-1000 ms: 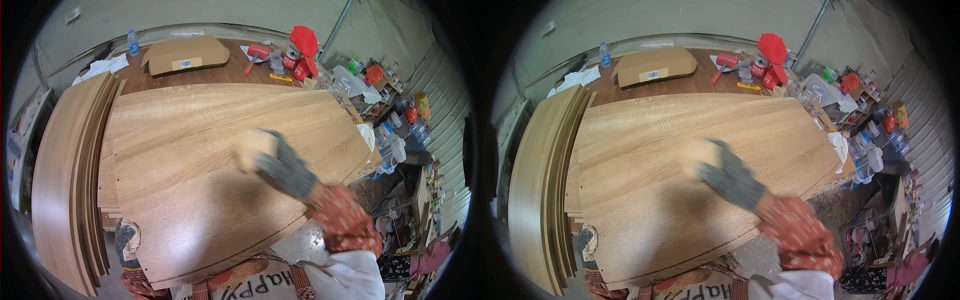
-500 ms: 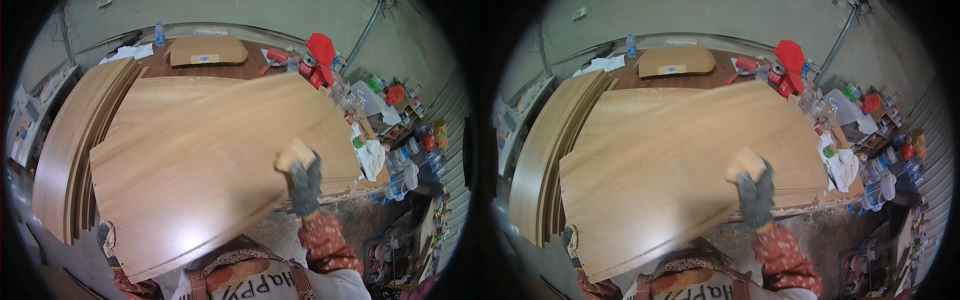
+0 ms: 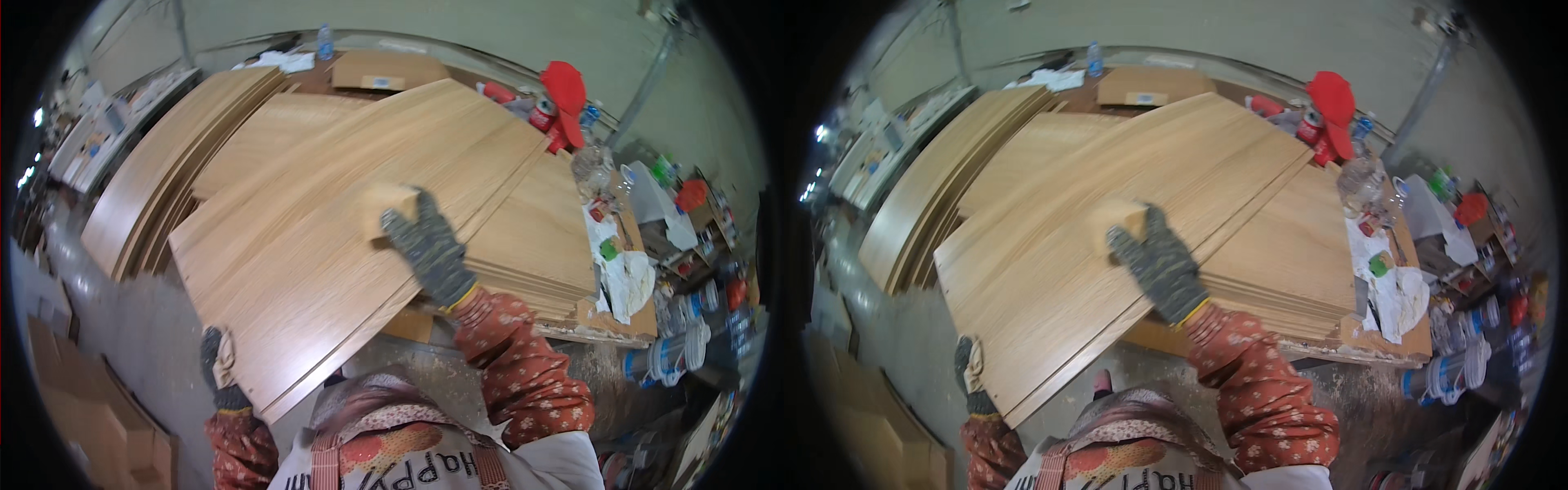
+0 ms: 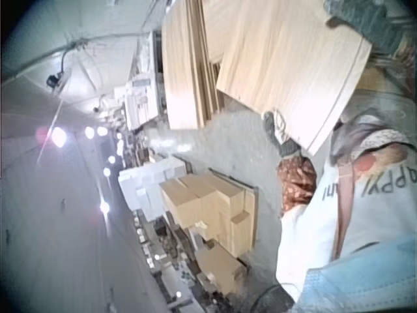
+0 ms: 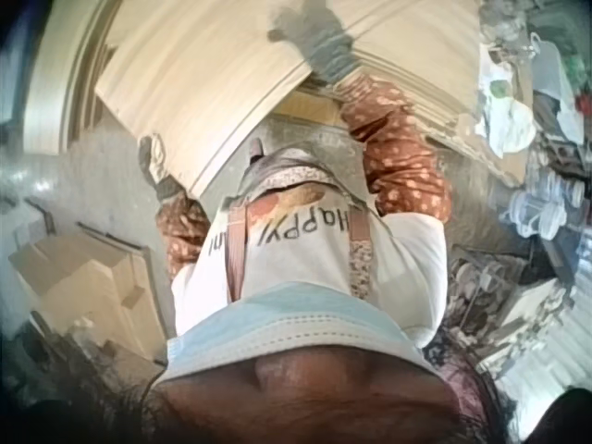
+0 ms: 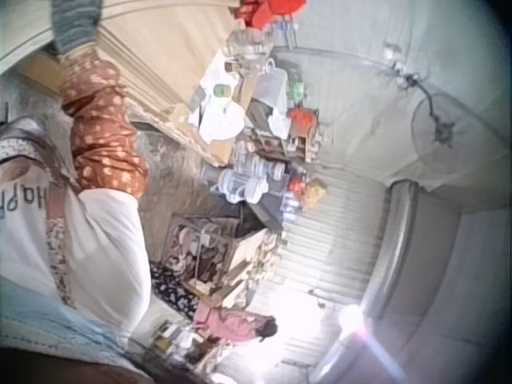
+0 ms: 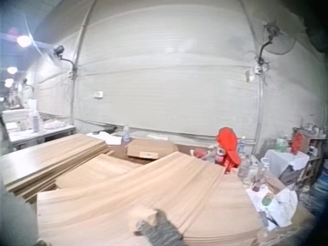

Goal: The person sands and wipes wooden panels using a sanding block and a cloth, then stacks them on the table.

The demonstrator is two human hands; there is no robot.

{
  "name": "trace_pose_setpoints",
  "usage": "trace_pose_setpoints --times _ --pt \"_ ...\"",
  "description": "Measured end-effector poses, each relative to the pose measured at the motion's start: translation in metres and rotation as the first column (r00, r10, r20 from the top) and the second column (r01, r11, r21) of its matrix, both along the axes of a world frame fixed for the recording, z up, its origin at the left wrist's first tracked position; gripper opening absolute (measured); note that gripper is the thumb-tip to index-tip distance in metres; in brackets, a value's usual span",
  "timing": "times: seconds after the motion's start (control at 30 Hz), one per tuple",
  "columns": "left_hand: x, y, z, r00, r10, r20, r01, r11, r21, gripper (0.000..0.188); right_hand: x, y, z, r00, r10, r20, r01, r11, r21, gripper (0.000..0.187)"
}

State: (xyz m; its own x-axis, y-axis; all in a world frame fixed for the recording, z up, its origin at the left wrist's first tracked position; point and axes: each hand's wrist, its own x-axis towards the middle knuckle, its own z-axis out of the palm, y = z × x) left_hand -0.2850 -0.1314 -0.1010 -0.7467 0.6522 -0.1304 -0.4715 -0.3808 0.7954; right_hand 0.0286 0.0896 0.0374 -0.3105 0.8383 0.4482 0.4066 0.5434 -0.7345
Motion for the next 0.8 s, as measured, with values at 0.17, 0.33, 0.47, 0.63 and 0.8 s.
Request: trace_pose_setpoints --times 0.17,0.33,0.47,0.63,0.8 --pt "0.069 0.006 -0.032 0.923 -0.176 -0.343 0.124 0.978 -0.167 0.037 0.069 0.030 -0.042 0.897 -0.246 0.368 -0.032 0.794 0.608 0.053" --pt "0.134 0.002 0.050 0.874 -0.486 -0.010 0.468 0.846 -0.256 0.028 0.107 0.069 -0.066 0.931 -0.250 0.266 0.073 0.841 0.537 0.045" --pt "0.154 -0.021 0.086 0.619 -0.692 -0.370 0.342 0.662 -0.667 0.027 0.069 0.039 -0.031 0.990 -0.141 -0.015 0.141 0.990 0.011 0.047" --pt "0.120 -0.002 0.079 0.554 -0.753 -0.357 0.695 0.653 -0.299 0.035 0.032 -0.014 -0.004 0.985 -0.169 0.017 0.169 0.961 -0.218 0.036" --pt "0.059 0.040 0.075 0.828 -0.473 -0.301 0.497 0.868 0.005 0.047 0.022 -0.029 -0.010 0.967 -0.114 -0.228 0.063 0.973 -0.222 0.033"
